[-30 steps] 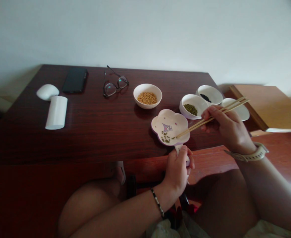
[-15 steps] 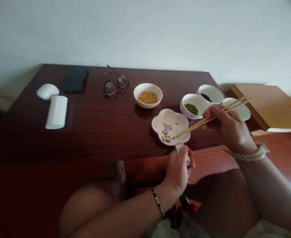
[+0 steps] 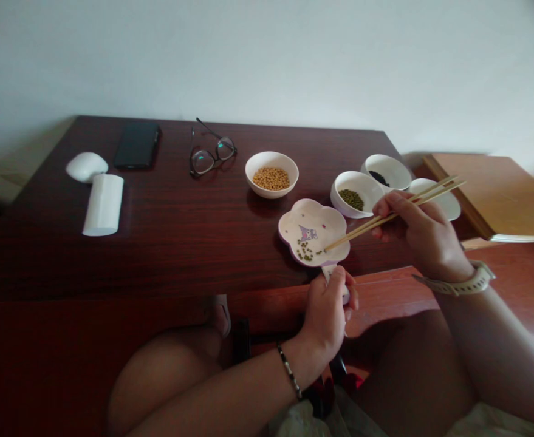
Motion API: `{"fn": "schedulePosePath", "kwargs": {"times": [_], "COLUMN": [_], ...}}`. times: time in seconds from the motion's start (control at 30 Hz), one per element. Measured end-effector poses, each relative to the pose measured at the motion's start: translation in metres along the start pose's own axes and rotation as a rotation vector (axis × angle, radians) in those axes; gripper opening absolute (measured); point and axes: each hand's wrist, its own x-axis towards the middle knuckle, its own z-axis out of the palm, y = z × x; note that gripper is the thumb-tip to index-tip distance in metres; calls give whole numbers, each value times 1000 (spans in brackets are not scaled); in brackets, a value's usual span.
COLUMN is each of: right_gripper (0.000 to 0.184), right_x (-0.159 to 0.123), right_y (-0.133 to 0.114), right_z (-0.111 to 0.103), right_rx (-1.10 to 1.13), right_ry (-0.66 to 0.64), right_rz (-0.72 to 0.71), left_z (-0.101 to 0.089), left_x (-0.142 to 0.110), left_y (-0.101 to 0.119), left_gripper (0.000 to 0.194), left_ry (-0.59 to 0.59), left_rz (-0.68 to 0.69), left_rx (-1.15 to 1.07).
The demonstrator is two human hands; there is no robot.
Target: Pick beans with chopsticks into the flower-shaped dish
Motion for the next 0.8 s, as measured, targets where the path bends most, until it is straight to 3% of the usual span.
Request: {"fn": "schedulePosePath", "kwargs": {"times": [0.33,0.57,0.8], "right_gripper": [35,39,35], "right_x": [0,-4,-2], "right_y": [3,6,5], "right_z": [3,21,19], "right_rx": [-38,22,13], "right_ry": [-21,-121,-90], "right_rz": [-2,56,20], "left_z": [2,2,3], "left_x": [-2,-1,-1], "left_y": [0,-2,-2], "left_gripper": [45,43,43], "left_ry": [-14,-16,-16], "left_rz": [-24,-8,-16], "left_rx": [9,14,7]}}
